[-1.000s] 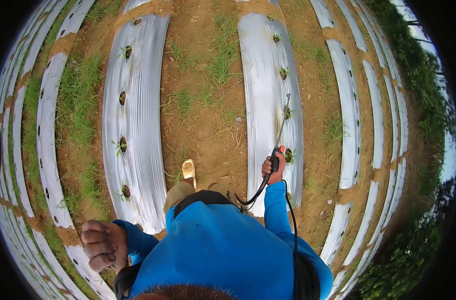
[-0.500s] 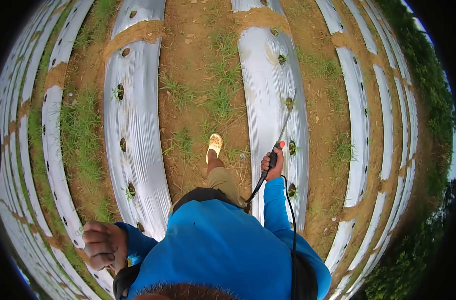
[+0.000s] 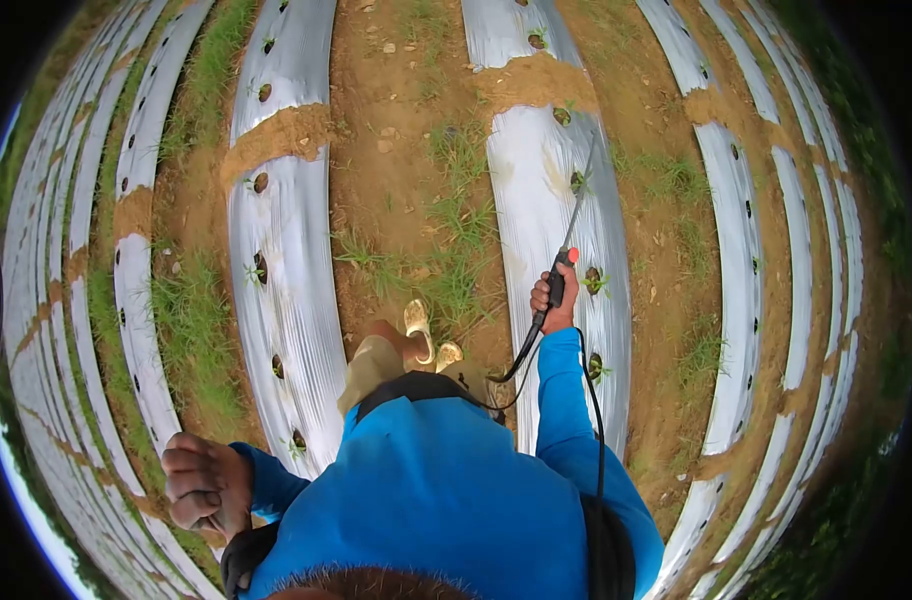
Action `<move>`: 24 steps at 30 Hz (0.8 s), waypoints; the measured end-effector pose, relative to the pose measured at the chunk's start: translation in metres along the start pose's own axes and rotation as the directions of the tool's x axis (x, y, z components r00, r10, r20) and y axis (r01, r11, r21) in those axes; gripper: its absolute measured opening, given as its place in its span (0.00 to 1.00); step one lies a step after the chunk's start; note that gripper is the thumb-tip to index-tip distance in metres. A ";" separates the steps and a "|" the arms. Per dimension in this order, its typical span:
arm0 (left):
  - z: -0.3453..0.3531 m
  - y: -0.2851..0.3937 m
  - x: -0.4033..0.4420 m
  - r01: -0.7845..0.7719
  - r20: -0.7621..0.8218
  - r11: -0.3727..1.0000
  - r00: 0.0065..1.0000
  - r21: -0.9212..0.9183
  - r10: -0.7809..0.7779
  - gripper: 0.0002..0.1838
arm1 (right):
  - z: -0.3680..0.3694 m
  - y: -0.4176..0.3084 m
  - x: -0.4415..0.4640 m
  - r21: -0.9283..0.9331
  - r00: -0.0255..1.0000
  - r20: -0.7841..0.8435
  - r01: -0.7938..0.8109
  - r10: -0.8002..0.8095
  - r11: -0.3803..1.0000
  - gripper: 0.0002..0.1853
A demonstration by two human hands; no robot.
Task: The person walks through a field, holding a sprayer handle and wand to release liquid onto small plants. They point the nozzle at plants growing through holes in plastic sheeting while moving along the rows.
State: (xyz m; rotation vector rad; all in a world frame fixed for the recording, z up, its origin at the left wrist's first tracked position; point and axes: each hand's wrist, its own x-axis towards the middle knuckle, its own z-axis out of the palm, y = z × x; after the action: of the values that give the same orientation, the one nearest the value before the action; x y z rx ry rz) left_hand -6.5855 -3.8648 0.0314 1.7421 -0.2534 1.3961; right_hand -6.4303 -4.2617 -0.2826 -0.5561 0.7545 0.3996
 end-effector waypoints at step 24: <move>0.271 -0.402 0.192 0.108 -0.062 0.991 0.992 -0.084 -0.113 0.15 | 0.322 -0.187 0.321 0.011 0.999 0.011 -0.045 0.045 0.999 0.21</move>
State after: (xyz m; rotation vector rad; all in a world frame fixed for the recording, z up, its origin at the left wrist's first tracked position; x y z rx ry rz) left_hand -6.0775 -3.7505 0.0018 1.6161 -0.1720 1.3430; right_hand -5.9481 -4.1695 -0.2640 -0.5265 0.7592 0.4391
